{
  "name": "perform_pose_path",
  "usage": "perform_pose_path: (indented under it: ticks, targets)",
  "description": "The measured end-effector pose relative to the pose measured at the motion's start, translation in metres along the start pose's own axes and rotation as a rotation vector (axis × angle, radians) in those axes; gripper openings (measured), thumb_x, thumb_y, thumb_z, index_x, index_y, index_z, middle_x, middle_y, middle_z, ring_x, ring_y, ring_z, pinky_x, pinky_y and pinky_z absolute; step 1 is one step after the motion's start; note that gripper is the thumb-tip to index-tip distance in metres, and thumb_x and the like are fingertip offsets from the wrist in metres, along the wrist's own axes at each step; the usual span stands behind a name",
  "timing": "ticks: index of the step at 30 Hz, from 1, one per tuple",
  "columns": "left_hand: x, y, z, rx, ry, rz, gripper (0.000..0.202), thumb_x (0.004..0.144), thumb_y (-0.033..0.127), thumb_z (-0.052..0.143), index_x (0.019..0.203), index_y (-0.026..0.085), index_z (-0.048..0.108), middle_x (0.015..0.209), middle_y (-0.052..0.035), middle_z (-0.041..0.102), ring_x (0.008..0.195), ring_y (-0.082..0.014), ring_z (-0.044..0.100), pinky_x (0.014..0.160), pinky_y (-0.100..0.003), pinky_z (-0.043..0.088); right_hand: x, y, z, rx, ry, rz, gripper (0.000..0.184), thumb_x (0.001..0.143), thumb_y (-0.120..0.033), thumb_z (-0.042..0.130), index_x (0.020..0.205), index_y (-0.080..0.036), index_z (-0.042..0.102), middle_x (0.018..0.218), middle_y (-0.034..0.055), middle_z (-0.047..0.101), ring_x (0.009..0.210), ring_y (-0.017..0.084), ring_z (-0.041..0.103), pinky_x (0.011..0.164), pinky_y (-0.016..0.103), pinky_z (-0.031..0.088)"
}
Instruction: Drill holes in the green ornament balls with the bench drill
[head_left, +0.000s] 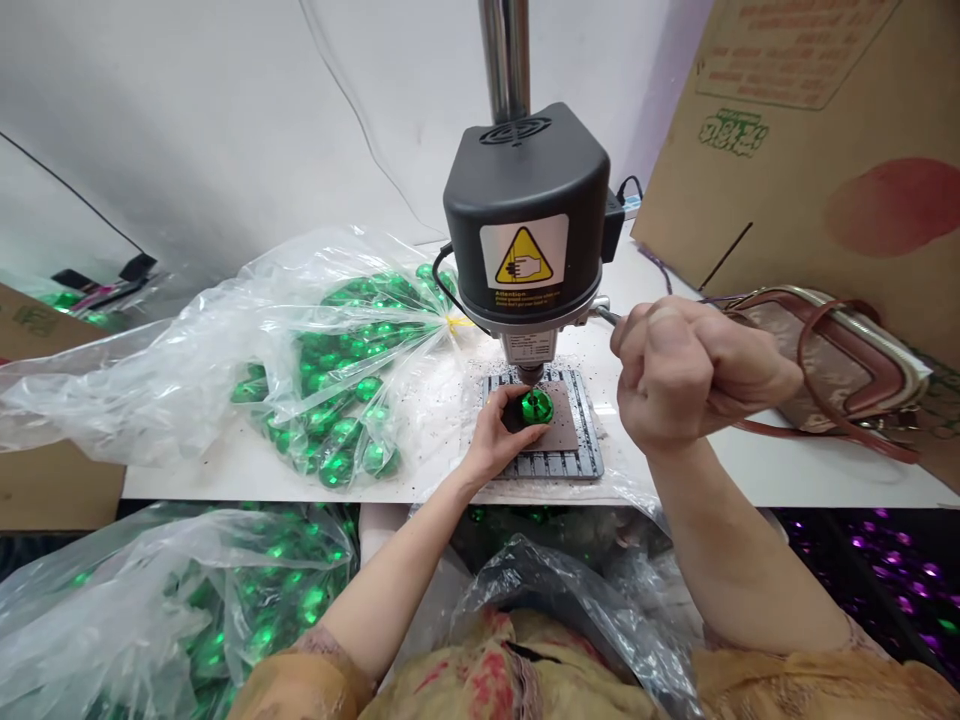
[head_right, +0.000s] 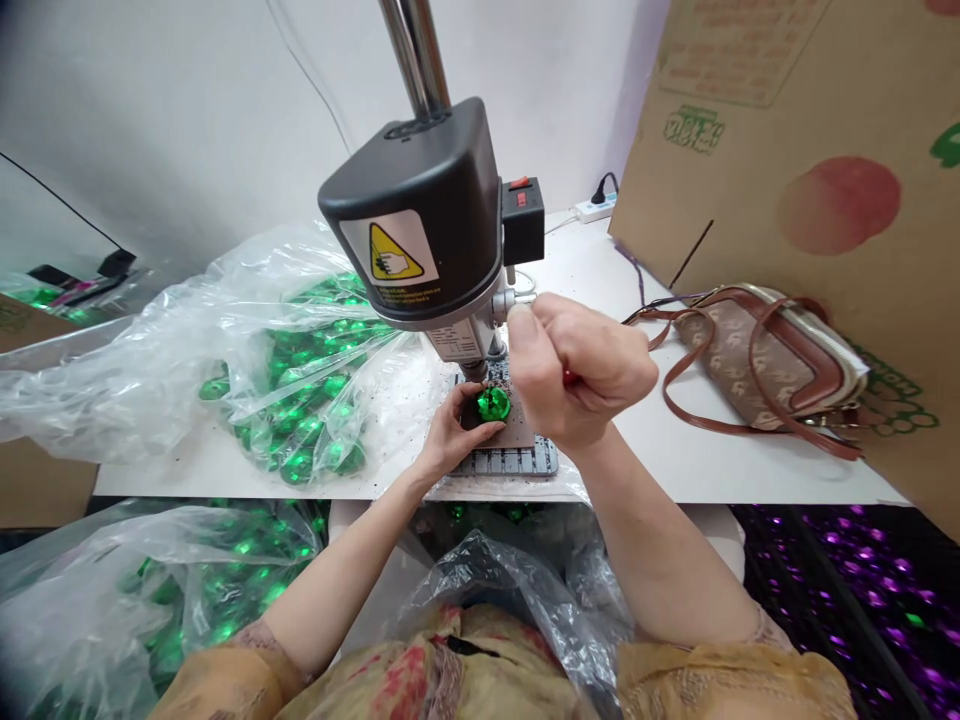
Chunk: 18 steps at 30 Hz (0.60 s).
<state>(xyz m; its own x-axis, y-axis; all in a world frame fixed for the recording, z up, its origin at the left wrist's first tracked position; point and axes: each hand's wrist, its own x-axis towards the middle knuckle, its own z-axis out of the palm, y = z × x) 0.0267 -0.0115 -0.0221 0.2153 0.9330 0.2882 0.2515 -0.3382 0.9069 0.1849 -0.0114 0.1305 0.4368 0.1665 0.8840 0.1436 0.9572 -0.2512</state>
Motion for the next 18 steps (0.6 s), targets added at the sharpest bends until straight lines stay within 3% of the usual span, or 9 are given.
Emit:
perform_pose_path:
  ticks: [3, 18]
  targets:
    - [0.0, -0.003, 0.0, 0.007, 0.002, 0.009, 0.053, 0.071, 0.037, 0.083, 0.116, 0.02, 0.058, 0.116, -0.0081, 0.064, 0.11, -0.0242, 0.061, 0.098, -0.041, 0.049, -0.002, 0.006, -0.002, 0.034, -0.011, -0.075, 0.05, 0.078, -0.008, 0.055, 0.057, -0.018, 0.012, 0.045, -0.0065, 0.023, 0.038, 0.003, 0.024, 0.038, 0.024, 0.019]
    - [0.0, -0.006, 0.001, -0.002, 0.007, 0.006, 0.053, 0.071, 0.038, 0.083, 0.115, 0.021, 0.058, 0.118, -0.0088, 0.064, 0.112, -0.024, 0.061, 0.1, -0.041, 0.049, -0.016, 0.012, -0.017, 0.002, -0.109, -0.184, 0.042, 0.072, -0.008, 0.056, 0.054, -0.019, 0.019, 0.043, -0.0064, 0.026, 0.035, 0.005, 0.028, 0.036, 0.026, 0.028]
